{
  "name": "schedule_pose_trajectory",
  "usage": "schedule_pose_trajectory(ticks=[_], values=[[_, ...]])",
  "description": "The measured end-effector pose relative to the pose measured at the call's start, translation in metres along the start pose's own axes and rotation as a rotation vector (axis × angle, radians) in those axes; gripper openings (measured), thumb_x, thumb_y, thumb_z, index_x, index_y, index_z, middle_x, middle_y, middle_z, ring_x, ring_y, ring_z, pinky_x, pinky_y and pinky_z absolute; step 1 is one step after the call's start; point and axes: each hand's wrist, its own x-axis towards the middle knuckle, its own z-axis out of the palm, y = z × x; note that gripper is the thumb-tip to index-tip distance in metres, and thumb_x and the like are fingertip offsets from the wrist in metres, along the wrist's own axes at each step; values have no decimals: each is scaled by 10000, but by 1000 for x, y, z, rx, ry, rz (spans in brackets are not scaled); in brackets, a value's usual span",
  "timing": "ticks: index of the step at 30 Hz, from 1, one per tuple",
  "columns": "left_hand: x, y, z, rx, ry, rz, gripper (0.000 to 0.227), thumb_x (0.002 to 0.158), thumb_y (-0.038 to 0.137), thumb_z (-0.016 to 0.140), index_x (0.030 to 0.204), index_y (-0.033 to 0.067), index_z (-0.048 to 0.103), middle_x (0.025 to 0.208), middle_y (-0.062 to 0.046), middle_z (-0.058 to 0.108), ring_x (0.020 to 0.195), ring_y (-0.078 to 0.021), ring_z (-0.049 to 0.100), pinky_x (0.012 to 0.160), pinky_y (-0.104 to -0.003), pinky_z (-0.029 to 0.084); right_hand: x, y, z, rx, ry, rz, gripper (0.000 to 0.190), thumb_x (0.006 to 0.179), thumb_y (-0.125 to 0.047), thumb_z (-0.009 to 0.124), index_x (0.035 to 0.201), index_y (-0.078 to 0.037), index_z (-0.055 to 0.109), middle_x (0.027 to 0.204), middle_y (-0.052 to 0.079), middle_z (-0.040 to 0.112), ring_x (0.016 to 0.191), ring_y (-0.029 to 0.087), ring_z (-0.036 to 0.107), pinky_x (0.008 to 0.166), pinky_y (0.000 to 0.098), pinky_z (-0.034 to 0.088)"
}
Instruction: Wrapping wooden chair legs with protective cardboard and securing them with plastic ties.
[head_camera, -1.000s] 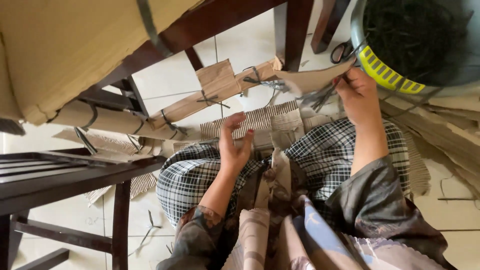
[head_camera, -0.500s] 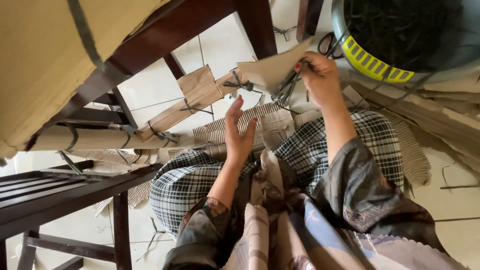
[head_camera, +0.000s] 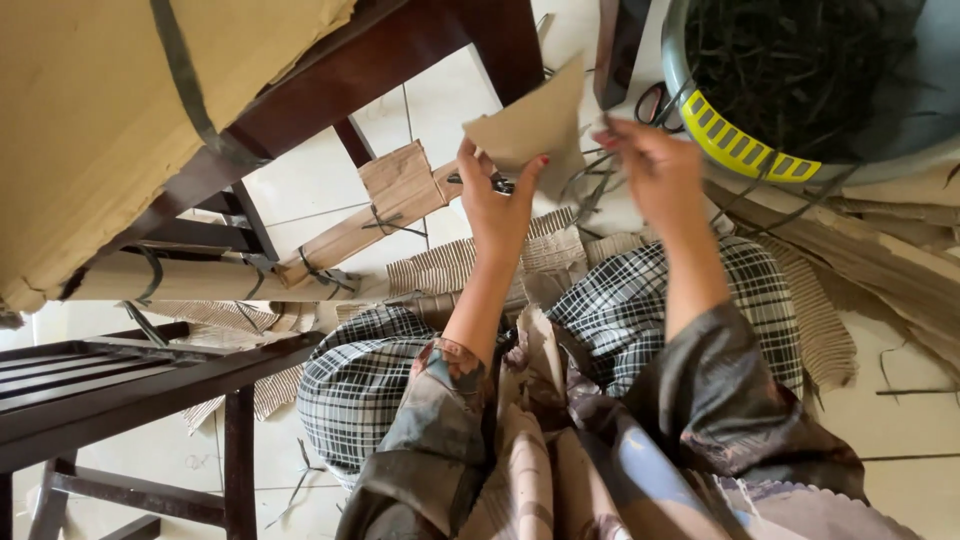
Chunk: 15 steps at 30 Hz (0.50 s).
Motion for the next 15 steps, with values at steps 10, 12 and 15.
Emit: schedule_pose_trajectory(ticks=[10,12,15], values=[[9,-25,-5,39,-12,142,328,967,270,746,1258,201,612,1009,-56,731,855,-233,752,680,-315,596,-13,10,-81,-464,-267,140,570,852,63,790,1408,44,669,1158,323,698,1060,521,665,911,607,540],[11,-4,-10,111,-5,137,320,929,291,784,1111,77,631,946,-183,714,919,-417,736,710,-457,625,-16,22,-83,-464,-352,368,574,933,12,736,1487,-93,630,1243,230,684,1145,392,664,978,513,511],[19,0,-9,128,17,114,354,890,338,815,1068,92,633,929,-147,724,934,-380,747,728,-436,635,-24,61,-84,-503,-354,419,219,988,-123,729,1199,-167,769,1054,90,761,1053,341,703,942,457,524]])
